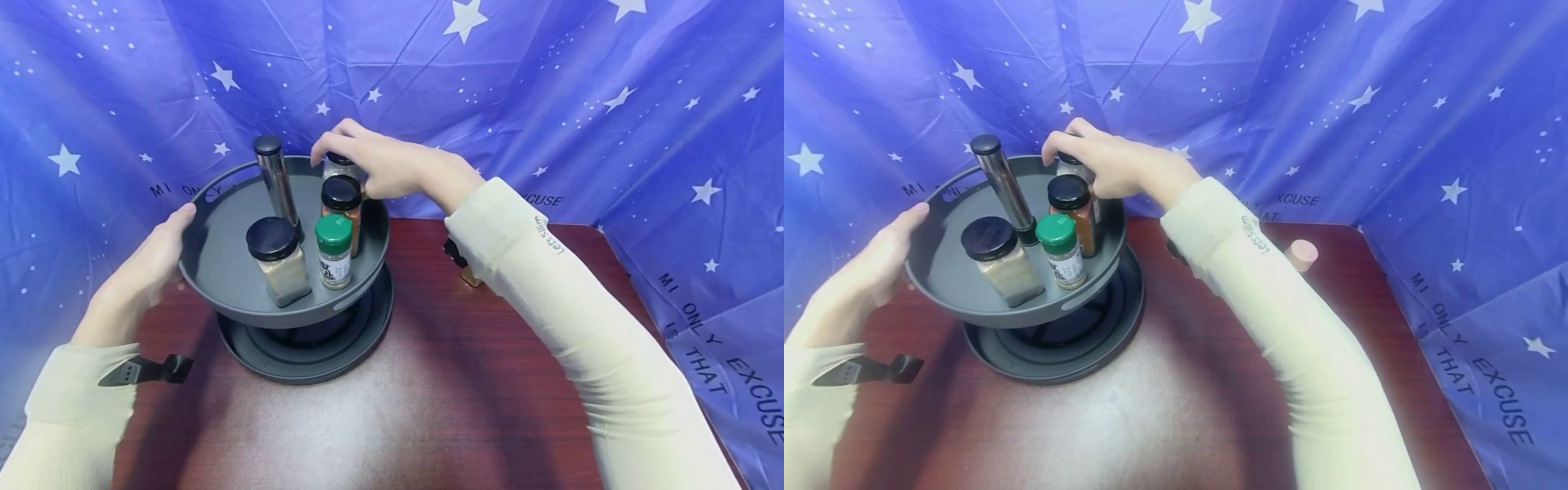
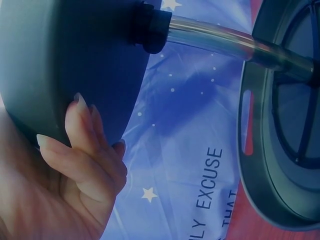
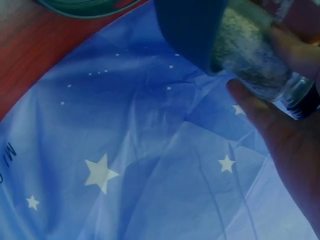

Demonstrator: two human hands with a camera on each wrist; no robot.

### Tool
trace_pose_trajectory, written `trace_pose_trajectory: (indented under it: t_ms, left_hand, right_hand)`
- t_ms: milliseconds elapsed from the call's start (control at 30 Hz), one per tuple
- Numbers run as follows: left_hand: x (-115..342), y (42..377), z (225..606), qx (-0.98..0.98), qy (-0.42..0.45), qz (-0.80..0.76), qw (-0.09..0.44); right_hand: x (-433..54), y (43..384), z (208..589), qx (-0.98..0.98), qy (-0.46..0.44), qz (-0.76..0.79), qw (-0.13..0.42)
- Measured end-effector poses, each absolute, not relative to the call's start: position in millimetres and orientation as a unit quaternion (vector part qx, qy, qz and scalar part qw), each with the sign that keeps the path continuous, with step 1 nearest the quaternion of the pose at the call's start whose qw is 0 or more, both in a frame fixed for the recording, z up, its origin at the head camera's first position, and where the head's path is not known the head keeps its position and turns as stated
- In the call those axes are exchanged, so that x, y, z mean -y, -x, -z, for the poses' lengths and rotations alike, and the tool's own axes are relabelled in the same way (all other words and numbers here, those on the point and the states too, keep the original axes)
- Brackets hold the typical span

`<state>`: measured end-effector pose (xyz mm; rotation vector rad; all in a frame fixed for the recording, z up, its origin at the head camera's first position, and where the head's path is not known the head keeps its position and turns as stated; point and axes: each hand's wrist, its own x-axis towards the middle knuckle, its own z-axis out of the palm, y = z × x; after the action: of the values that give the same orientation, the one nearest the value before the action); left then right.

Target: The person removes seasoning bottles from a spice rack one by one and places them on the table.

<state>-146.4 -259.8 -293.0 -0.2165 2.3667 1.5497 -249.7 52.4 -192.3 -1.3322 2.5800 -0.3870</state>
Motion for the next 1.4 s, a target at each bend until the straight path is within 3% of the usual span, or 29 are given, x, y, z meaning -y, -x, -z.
trace_pose_trajectory:
  t_ms: [667, 1400]
  left_hand:
    - [259.6, 145.5, 293.3, -0.823, 0.077, -0.544, 0.145]
    - [261.1, 146.0, 293.4, -0.822, 0.069, -0.547, 0.143]
  right_hand:
    - [-62.5, 249.1, 201.4, -0.875, 0.449, 0.174, 0.050]
    - [-77.8, 246.9, 196.7, -0.883, 0.418, 0.208, 0.033]
